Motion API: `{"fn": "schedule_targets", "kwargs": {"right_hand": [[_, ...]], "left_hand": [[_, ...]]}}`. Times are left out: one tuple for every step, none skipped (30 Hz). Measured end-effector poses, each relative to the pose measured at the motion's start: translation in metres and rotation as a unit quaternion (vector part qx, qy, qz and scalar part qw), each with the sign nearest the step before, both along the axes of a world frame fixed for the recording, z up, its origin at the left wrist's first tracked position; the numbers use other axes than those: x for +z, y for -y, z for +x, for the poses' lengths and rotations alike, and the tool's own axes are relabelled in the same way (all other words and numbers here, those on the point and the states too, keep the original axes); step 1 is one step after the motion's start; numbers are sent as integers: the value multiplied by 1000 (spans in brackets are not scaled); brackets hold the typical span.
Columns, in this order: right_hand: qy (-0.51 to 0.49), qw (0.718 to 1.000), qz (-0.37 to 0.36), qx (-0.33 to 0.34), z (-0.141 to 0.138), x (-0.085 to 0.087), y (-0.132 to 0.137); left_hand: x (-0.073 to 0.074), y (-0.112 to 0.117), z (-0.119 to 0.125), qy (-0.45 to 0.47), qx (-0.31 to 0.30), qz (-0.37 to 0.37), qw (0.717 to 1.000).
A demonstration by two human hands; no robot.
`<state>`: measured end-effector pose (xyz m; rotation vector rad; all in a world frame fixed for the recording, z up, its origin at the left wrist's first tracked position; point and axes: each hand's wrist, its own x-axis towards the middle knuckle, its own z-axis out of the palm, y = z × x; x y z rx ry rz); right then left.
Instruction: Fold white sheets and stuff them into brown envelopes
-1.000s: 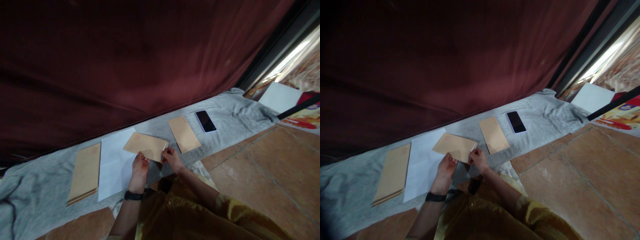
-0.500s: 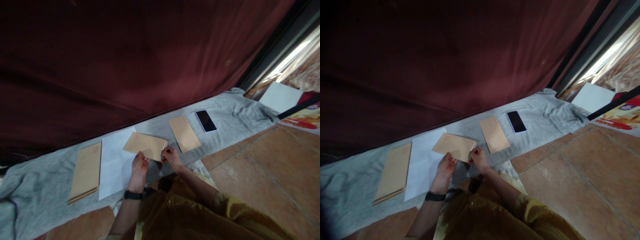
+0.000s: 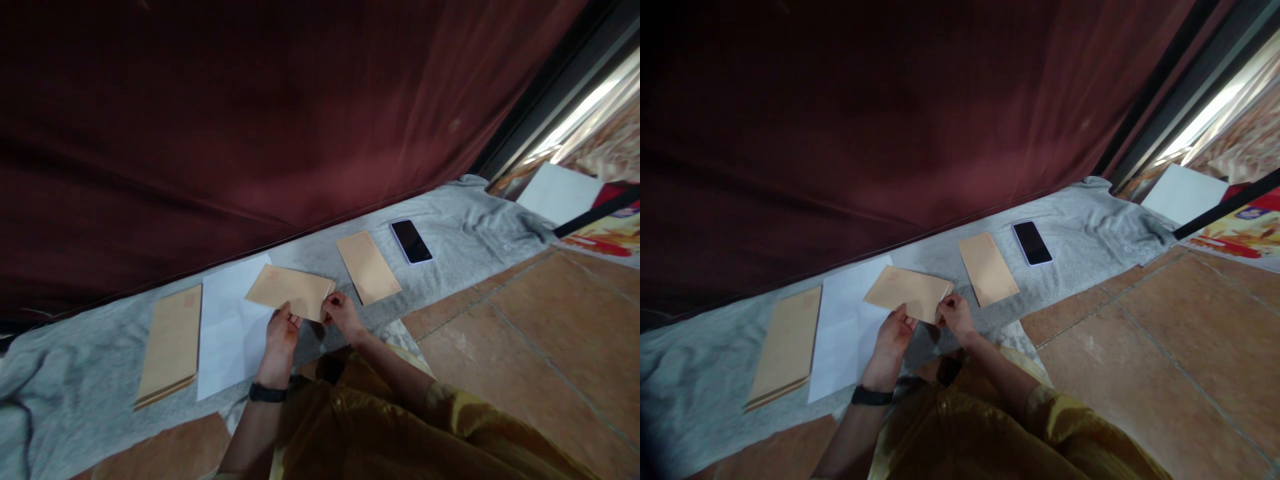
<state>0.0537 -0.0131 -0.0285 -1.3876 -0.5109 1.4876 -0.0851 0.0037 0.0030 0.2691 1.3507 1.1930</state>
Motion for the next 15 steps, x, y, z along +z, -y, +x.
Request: {"fn": "schedule_targets", "kwargs": {"right_hand": [[0,1000,-3,-5,0,1,0],[0,1000,-5,-8,-1,2,0],[0,1000,-7,-10,-1,2,0],[-1,1000,-8,-12,-1,3,1],[-3,1000,-8,-13,-1,4,1],[-4,1000,-7,-14,-1,5,2],[-6,1000,-6,-15,-1,5,3],[-8,1000,-5,-16,-1,6,4],[-10,1000,-3,-18,-1,7,5],[-12,1000,-2,-22,-1,7,6],[-14,1000,-2,-26,0,9,7],[-16,999,-2,-31,1,10,8],[-17,999,-2,-37,2,12,8],[-19,999,-1,-42,4,14,8],[-24,999,0,-46,7,16,8]], "left_hand": [[1,4,3,12,-1,0,1000],[2,9,7,24,-2,1,1000],[3,14,11,31,-5,2,999],[3,19,15,36,-10,2,999],[3,24,19,36,-13,1,999],[3,28,22,31,-16,3,999],[3,32,25,22,-21,8,1000],[3,35,26,9,-27,19,999],[3,36,27,-5,-36,33,999],[4,37,27,-18,-45,49,998],[5,37,26,-28,-56,64,996],[6,36,24,-36,-66,75,994],[7,35,22,-43,-71,80,993],[8,34,20,-49,-74,80,993],[9,32,18,-53,-78,75,993]]}}
